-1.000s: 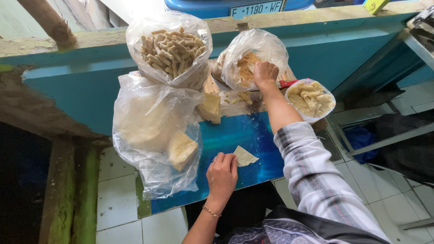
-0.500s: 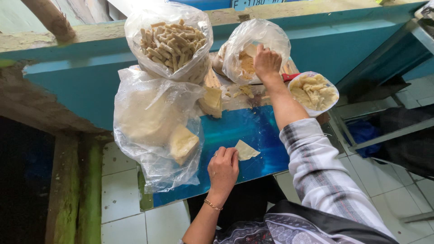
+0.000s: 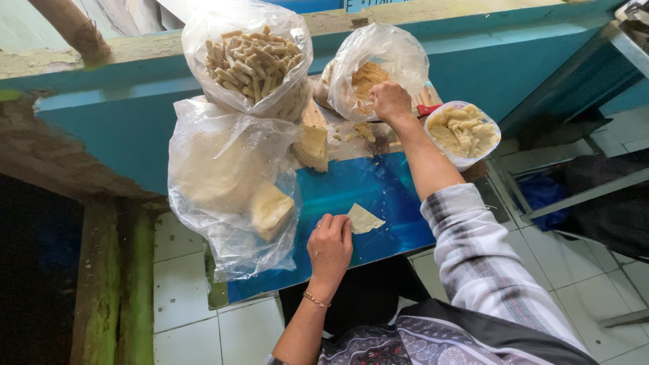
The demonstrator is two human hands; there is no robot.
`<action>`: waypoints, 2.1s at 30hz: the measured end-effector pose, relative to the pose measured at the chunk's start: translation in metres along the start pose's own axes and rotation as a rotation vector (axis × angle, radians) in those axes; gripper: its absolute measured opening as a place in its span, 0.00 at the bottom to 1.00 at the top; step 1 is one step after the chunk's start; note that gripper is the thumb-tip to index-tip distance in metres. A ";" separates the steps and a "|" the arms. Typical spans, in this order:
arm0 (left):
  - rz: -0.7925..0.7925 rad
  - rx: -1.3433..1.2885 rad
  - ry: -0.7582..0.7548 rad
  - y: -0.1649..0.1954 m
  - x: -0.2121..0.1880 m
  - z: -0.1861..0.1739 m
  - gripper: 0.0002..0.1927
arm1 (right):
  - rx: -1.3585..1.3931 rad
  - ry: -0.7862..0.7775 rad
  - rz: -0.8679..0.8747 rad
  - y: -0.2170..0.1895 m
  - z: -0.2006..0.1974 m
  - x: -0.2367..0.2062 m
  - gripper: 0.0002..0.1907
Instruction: The person folds thin square dough wrappers into triangular filled pastries by hand, pressing the edges closed, dips each folded piece into a bag of flour or breading, and places the finished pieces in a row on the blue work surface. They repeat this cycle continuously, occasionally reaching into the flour bag or the container of dough pieces.
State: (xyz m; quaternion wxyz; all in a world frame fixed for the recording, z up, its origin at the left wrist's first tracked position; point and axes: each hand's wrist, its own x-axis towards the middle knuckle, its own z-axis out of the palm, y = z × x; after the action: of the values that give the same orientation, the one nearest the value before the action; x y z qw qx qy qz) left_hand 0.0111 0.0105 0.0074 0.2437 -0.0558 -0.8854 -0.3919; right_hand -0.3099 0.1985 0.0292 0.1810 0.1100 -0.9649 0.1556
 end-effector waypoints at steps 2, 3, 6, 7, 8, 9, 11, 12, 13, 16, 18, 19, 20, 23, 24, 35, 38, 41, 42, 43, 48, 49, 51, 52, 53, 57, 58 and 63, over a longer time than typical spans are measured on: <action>-0.008 -0.002 0.012 0.000 0.000 0.000 0.02 | 0.067 0.031 0.126 0.004 -0.002 0.000 0.10; -0.014 -0.004 0.018 0.001 0.000 0.000 0.02 | 0.106 0.071 0.193 0.006 -0.004 -0.001 0.09; -0.016 -0.008 0.048 0.001 -0.001 0.001 0.02 | 0.217 0.174 0.319 0.013 -0.008 -0.007 0.09; -0.007 0.000 0.047 0.001 -0.001 0.001 0.02 | 0.253 0.195 0.307 0.014 -0.011 -0.011 0.09; 0.001 0.008 0.048 0.001 -0.001 0.002 0.03 | 0.288 0.216 0.294 0.015 -0.015 -0.015 0.09; 0.009 0.015 0.050 0.001 -0.001 0.002 0.03 | 0.376 0.191 0.311 0.015 -0.020 -0.020 0.10; 0.011 0.021 0.040 0.001 -0.002 0.004 0.03 | 0.553 0.131 0.340 0.014 -0.030 -0.039 0.10; 0.010 0.027 0.035 0.000 -0.002 0.004 0.03 | 0.598 0.101 0.335 0.014 -0.037 -0.052 0.10; 0.013 0.025 0.030 0.000 -0.003 0.004 0.03 | 0.643 0.068 0.327 0.014 -0.044 -0.068 0.10; 0.025 0.030 0.011 -0.001 -0.005 0.003 0.04 | 0.827 -0.082 0.213 0.004 -0.055 -0.121 0.08; 0.044 0.050 -0.009 -0.001 -0.008 0.000 0.06 | 0.772 -0.175 0.119 -0.002 -0.065 -0.165 0.08; 0.054 0.036 0.000 0.000 -0.008 -0.001 0.07 | 0.780 -0.214 0.118 -0.007 -0.069 -0.186 0.08; 0.063 0.025 0.007 0.000 -0.009 -0.002 0.08 | 0.790 -0.255 0.120 -0.013 -0.072 -0.205 0.07; 0.074 -0.034 -0.004 0.000 -0.009 -0.007 0.10 | 0.699 -0.252 0.004 -0.030 -0.079 -0.243 0.05; 0.078 -0.060 -0.013 0.000 -0.009 -0.008 0.10 | 0.604 -0.187 -0.105 -0.033 -0.082 -0.249 0.06; 0.342 0.192 -0.160 -0.003 0.001 -0.001 0.18 | 0.156 0.085 -0.559 -0.042 -0.099 -0.256 0.14; 0.356 0.196 -0.171 -0.004 0.000 -0.001 0.18 | 0.145 0.067 -0.540 -0.042 -0.098 -0.254 0.14; 0.385 0.199 -0.197 -0.004 0.001 -0.003 0.17 | 0.165 0.079 -0.560 -0.044 -0.096 -0.251 0.14; 0.396 0.201 -0.209 -0.005 0.001 -0.003 0.17 | 0.168 0.070 -0.557 -0.045 -0.097 -0.249 0.14; 0.377 0.192 -0.203 -0.005 0.002 -0.004 0.17 | 0.170 0.061 -0.555 -0.045 -0.098 -0.247 0.15; 0.320 0.114 -0.179 -0.009 0.000 -0.009 0.15 | 0.268 0.019 -0.440 -0.040 -0.106 -0.238 0.12; 0.285 0.088 -0.157 -0.010 0.000 -0.010 0.14 | 0.324 0.002 -0.387 -0.037 -0.107 -0.234 0.11; 0.221 0.036 -0.112 -0.011 0.002 -0.011 0.13 | 0.509 -0.026 -0.240 -0.028 -0.107 -0.220 0.08; 0.226 0.054 -0.109 -0.011 0.003 -0.011 0.13 | 0.637 -0.037 -0.144 -0.023 -0.105 -0.209 0.08; 0.232 0.072 -0.105 -0.011 0.004 -0.012 0.14 | 0.764 -0.047 -0.046 -0.017 -0.102 -0.197 0.08; 0.267 0.085 -0.112 -0.008 0.007 -0.013 0.11 | 0.591 0.198 0.100 0.004 -0.078 -0.121 0.08; 0.265 0.077 -0.113 -0.008 0.007 -0.014 0.11 | 0.496 0.307 0.059 0.005 -0.068 -0.094 0.07; 0.159 0.064 -0.051 -0.012 0.002 -0.015 0.09 | 0.112 0.450 -0.122 -0.018 -0.036 -0.020 0.08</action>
State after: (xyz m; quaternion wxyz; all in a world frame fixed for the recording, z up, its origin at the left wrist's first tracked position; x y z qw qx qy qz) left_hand 0.0113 -0.0089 0.0087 0.2532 -0.1282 -0.8960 -0.3414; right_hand -0.2751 0.1972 0.0581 0.3943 0.1406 -0.8815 0.2184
